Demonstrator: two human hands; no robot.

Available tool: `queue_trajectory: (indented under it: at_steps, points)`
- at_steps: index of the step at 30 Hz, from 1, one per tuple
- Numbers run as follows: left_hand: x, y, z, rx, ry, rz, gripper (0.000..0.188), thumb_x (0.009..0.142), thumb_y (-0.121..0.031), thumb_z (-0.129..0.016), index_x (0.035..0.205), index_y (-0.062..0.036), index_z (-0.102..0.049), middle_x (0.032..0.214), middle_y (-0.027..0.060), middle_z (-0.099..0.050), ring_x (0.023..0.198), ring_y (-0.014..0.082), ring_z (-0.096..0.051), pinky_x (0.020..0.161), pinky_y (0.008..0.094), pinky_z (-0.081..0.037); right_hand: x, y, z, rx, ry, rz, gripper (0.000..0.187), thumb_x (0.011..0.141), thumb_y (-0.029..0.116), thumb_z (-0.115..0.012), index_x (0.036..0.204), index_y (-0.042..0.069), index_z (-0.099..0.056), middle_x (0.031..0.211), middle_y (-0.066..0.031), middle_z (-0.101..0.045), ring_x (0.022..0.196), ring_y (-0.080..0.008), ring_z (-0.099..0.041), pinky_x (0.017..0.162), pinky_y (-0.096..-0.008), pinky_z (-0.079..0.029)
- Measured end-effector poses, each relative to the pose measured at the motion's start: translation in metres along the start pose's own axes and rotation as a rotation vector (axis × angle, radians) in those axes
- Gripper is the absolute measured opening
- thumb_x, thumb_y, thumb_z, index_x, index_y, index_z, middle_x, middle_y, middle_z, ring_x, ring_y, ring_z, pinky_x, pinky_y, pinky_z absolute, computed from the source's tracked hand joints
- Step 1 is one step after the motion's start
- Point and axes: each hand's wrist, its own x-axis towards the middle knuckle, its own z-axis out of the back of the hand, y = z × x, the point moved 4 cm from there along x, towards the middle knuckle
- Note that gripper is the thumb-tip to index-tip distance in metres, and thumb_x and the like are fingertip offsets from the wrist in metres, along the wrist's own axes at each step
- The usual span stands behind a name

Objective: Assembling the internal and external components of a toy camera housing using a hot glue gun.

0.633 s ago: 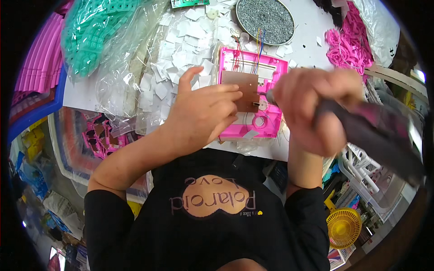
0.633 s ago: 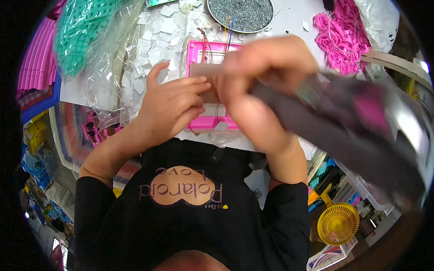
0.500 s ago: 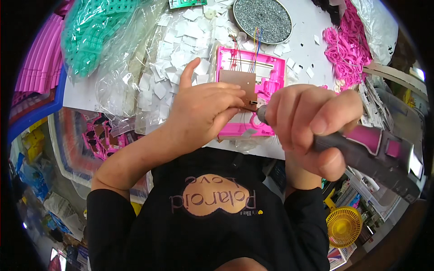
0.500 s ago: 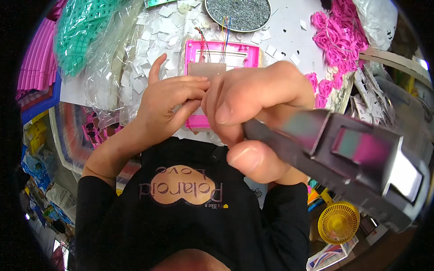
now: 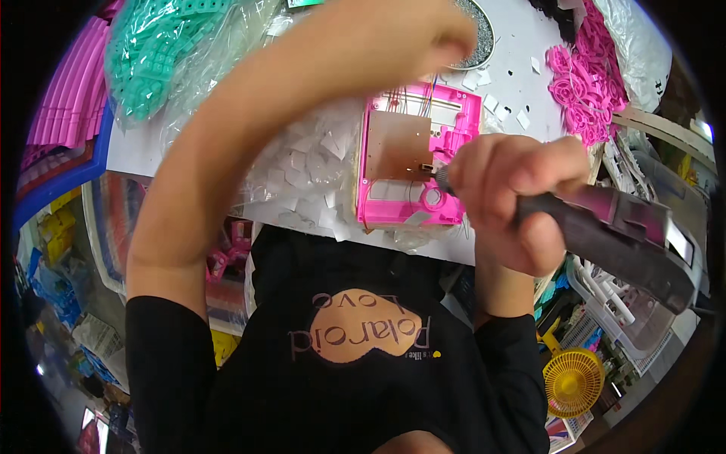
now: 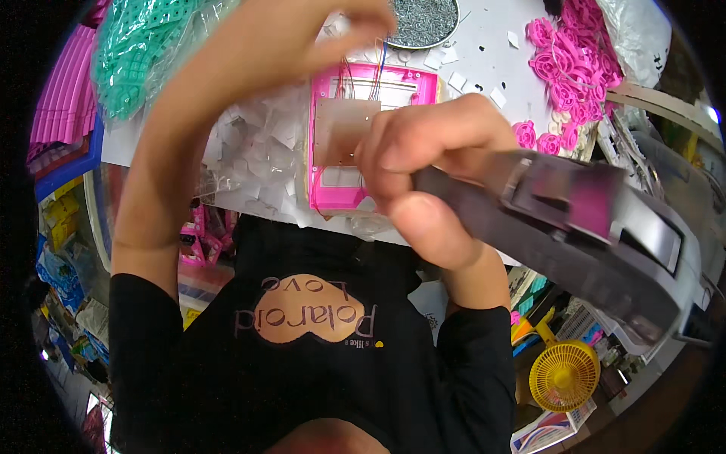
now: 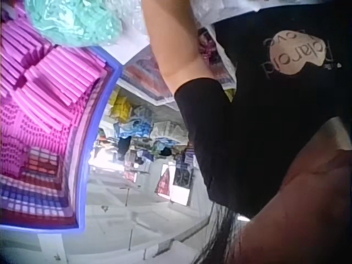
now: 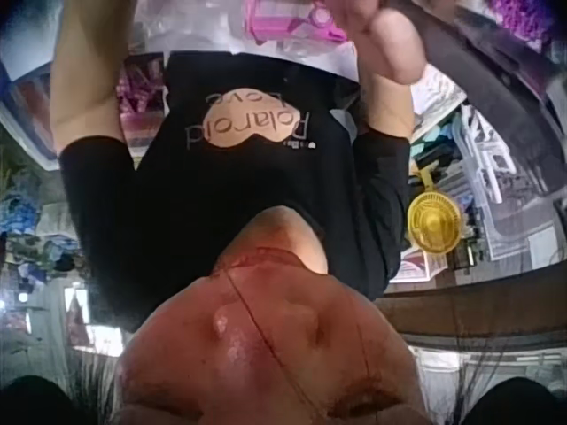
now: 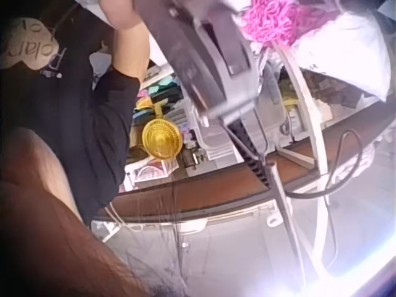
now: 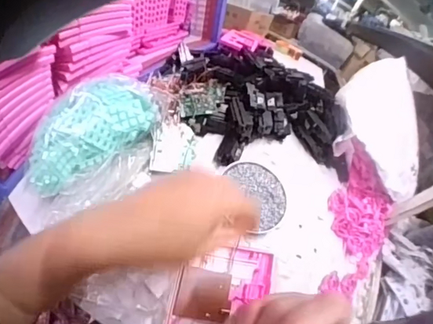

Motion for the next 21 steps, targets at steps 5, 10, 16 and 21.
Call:
queue_trajectory:
  at_steps: [5, 10, 16, 21]
  points:
    - [0.060, 0.050, -0.022, 0.838, -0.115, -0.012, 0.014, 0.081, -0.016, -0.067, 0.086, -0.0091, -0.078, 0.093, 0.0112, -0.076, 0.094, 0.0316, -0.070, 0.086, 0.0562, -0.047, -0.007, -0.013, -0.008, 0.008, 0.031, -0.099, 0.027, 0.092, 0.009, -0.071, 0.110, 0.003, -0.051, 0.075, -0.0056, -0.057, 0.068, -0.0162, -0.055, 0.068, -0.0341, -0.049]
    - [0.079, 0.053, -0.038, 0.745, -0.010, -0.010, 0.014, 0.083, -0.018, -0.065, 0.086, -0.0123, -0.078, 0.093, 0.0098, -0.076, 0.093, 0.0278, -0.070, 0.086, 0.0529, -0.044, -0.014, -0.014, -0.006, -0.041, 0.005, -0.119, 0.024, 0.091, 0.006, -0.071, 0.108, 0.002, -0.053, 0.077, -0.0066, -0.058, 0.071, -0.0178, -0.057, 0.073, -0.0360, -0.050]
    - [0.073, 0.055, -0.031, 0.828, -0.084, -0.070, 0.016, 0.084, -0.019, -0.063, 0.081, -0.0121, -0.078, 0.084, 0.0098, -0.075, 0.084, 0.0293, -0.071, 0.082, 0.0521, -0.043, -0.010, -0.021, -0.019, -0.216, -0.080, -0.113, 0.030, 0.092, 0.029, -0.074, 0.100, 0.009, -0.053, 0.065, -0.0001, -0.054, 0.054, -0.0155, -0.053, 0.056, -0.0346, -0.045]
    - [0.054, 0.027, -0.002, 0.514, -0.198, -0.018, 0.019, 0.085, -0.019, -0.061, 0.077, -0.0099, -0.076, 0.076, 0.0128, -0.071, 0.075, 0.0326, -0.067, 0.079, 0.0509, -0.042, -0.006, -0.022, -0.023, -0.300, 0.093, -0.061, 0.024, 0.094, 0.019, -0.072, 0.097, 0.008, -0.051, 0.064, -0.0017, -0.054, 0.055, -0.0162, -0.053, 0.054, -0.0341, -0.046]
